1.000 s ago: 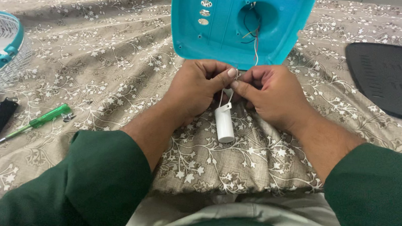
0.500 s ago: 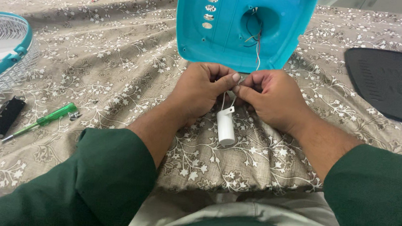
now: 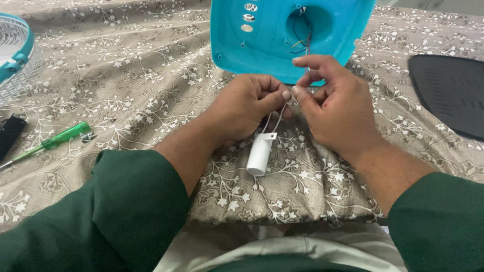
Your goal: The person assembles an electric fan by attaching the motor housing to the fan neck, inserting and tightening a central shaft with a screwdriver, and handling internal wires. The fan blade and cage remain disassembled on the table.
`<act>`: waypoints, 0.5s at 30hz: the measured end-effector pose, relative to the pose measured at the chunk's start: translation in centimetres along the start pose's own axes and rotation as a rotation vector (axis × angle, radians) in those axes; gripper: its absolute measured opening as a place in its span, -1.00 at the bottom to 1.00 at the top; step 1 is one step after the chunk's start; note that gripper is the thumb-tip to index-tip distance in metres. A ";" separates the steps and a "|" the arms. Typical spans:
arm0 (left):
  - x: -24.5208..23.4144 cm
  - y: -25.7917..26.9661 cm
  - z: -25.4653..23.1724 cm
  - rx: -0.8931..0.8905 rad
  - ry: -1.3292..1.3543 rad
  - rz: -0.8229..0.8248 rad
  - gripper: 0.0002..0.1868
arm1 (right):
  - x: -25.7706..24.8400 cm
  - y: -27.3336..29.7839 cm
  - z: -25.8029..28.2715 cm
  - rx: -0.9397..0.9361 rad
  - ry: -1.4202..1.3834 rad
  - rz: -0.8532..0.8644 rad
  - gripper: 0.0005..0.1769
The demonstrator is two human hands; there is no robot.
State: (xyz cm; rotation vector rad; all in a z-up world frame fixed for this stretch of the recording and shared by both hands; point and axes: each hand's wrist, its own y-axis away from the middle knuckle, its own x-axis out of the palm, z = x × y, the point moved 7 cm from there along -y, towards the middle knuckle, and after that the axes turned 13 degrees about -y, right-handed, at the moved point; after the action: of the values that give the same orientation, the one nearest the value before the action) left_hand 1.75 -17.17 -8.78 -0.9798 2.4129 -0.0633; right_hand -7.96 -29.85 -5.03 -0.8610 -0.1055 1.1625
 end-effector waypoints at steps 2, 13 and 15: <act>0.1 0.2 -0.1 -0.002 0.031 0.038 -0.79 | 0.1 -0.2 1.8 -0.152 0.109 0.079 -0.73; 0.2 0.4 -0.6 -0.033 -0.045 0.092 -0.80 | -0.8 -0.8 4.6 -0.514 0.381 0.318 -0.81; 0.1 0.4 -0.7 -0.034 -0.027 0.102 -0.81 | -0.6 -1.0 4.5 -0.521 0.403 0.358 -0.84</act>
State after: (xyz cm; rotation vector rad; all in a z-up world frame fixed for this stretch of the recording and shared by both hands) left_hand 1.06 -17.06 -8.34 -0.8656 2.4425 0.0266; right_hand -9.68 -28.07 -1.04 -1.6111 0.0861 1.2883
